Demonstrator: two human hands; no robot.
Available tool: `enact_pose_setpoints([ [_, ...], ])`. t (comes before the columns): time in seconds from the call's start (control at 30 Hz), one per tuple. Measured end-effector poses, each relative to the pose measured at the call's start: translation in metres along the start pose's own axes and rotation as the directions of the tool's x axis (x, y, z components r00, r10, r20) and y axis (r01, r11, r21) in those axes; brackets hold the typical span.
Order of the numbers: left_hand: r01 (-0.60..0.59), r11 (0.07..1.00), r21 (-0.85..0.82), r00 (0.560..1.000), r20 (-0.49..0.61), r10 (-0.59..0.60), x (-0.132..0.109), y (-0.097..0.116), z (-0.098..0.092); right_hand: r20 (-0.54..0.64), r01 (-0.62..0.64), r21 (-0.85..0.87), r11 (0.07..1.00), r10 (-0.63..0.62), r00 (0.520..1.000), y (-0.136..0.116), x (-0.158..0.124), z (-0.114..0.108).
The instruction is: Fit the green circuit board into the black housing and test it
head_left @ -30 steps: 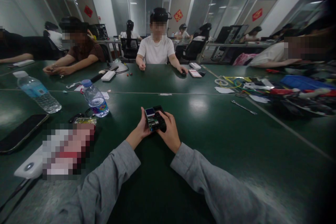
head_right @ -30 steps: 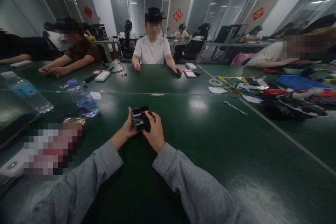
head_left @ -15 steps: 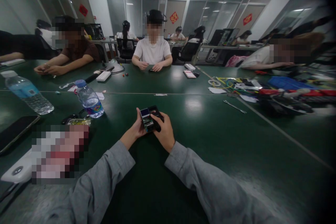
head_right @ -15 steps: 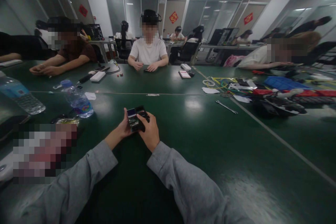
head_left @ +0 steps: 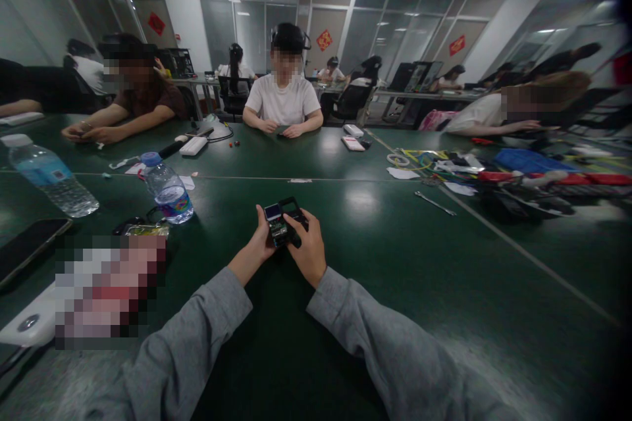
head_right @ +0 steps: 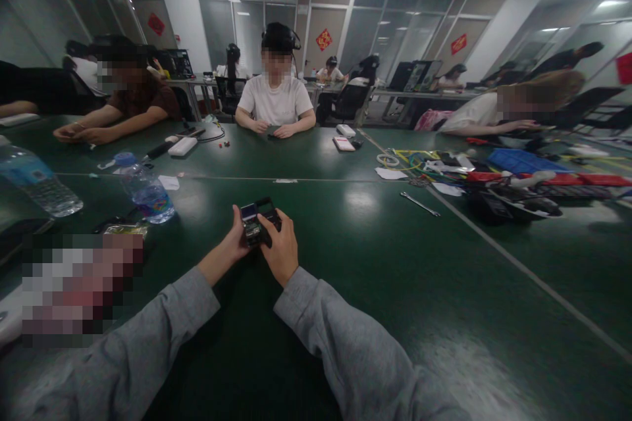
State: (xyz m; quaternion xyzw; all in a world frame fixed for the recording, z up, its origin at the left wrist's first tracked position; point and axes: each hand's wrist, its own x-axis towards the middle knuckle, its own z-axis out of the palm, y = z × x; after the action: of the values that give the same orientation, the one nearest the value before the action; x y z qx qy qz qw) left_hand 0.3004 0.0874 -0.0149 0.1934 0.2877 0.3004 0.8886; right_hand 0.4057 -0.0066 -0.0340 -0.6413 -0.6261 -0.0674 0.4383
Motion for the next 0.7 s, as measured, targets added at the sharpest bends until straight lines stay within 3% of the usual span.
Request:
enact_pose_setpoints([
  [0.2, 0.02, 0.998, 0.063, 0.996, 0.083, -0.025, 0.002, 0.001, -0.013, 0.039, -0.079, 0.026, 0.997, 0.078, 0.996, 0.007, 0.001, 0.006],
  [0.33, -0.053, 0.988, 0.144, 0.995, 0.094, 0.04, 0.006, 0.001, -0.022, 0.056, -0.058, 0.033, 0.998, 0.056, 0.997, 0.008, 0.001, 0.007],
  [0.7, -0.072, 0.971, 0.227, 0.995, 0.08, 0.055, 0.005, 0.005, -0.023, 0.089, -0.049, 0.022, 0.999, 0.047, 0.995, 0.008, -0.001, 0.008],
])
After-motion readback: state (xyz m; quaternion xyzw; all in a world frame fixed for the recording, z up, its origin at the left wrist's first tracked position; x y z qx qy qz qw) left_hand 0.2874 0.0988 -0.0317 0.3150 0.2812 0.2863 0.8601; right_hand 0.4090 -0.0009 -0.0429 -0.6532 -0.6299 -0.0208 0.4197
